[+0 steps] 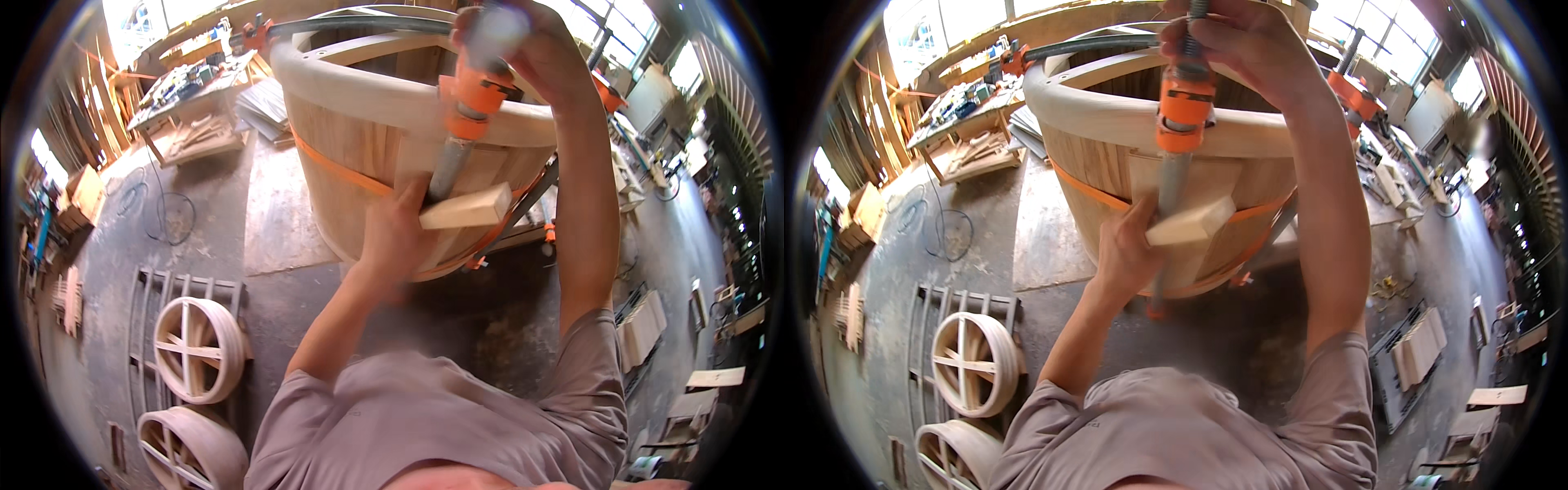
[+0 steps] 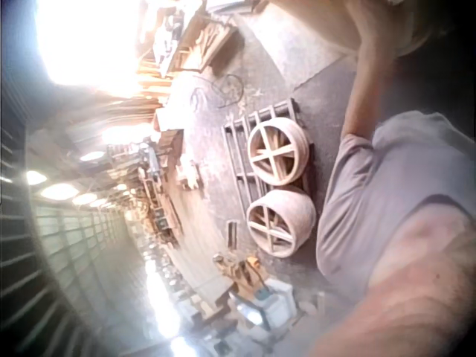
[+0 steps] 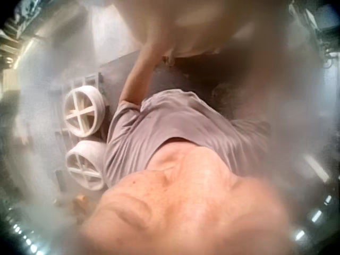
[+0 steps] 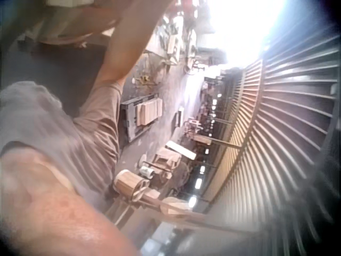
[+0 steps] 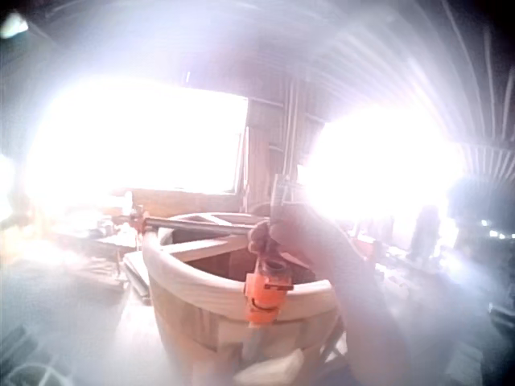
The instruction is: The person assembles a wooden barrel by inserting staves into a clamped circular frame and securing them with a hammer. They repeatedly adjust orange clamps and a tension strap around the barrel to maintain alignment while adding more staves.
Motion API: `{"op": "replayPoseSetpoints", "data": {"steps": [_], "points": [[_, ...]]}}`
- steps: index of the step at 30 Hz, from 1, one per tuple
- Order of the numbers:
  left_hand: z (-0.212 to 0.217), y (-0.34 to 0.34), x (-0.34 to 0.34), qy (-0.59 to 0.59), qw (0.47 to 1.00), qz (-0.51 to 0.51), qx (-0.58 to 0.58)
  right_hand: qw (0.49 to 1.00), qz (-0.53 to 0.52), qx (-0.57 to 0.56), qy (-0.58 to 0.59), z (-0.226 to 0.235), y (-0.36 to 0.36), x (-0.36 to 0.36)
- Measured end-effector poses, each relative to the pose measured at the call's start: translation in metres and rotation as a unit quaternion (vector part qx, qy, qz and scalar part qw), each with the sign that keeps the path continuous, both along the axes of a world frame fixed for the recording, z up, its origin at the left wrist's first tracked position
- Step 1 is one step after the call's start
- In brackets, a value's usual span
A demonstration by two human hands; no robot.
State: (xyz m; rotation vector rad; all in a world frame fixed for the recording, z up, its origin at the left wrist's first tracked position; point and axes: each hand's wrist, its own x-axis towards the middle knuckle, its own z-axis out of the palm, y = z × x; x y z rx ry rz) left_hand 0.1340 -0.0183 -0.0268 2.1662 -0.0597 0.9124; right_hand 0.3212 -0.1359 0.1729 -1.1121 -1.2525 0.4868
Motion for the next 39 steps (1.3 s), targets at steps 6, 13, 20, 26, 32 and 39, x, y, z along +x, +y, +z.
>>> {"op": "replayPoseSetpoints", "data": {"steps": [6, 13, 20, 26, 32, 39], "points": [[-0.011, 0.001, 0.001, -0.040, 0.999, 0.021, 0.029, 0.858, -0.444, -0.103, -0.237, 0.015, 0.009, -0.067], [-0.049, -0.004, 0.003, -0.119, 0.992, 0.043, 0.027, 0.966, -0.155, 0.004, -0.205, 0.041, -0.001, 0.011], [-0.055, -0.007, 0.006, -0.110, 0.994, -0.009, -0.023, 0.942, 0.072, -0.019, -0.327, 0.057, 0.032, 0.053], [-0.056, -0.002, 0.006, -0.109, 0.994, -0.014, -0.022, 0.897, -0.164, -0.036, -0.409, 0.041, 0.023, 0.054], [-0.061, -0.006, 0.012, -0.123, 0.992, -0.034, -0.013, 0.795, -0.259, -0.066, -0.545, 0.060, -0.013, 0.057], [-0.059, 0.001, 0.015, -0.145, 0.989, -0.009, 0.001, 0.680, -0.473, -0.058, -0.557, 0.053, -0.061, -0.029]]}}
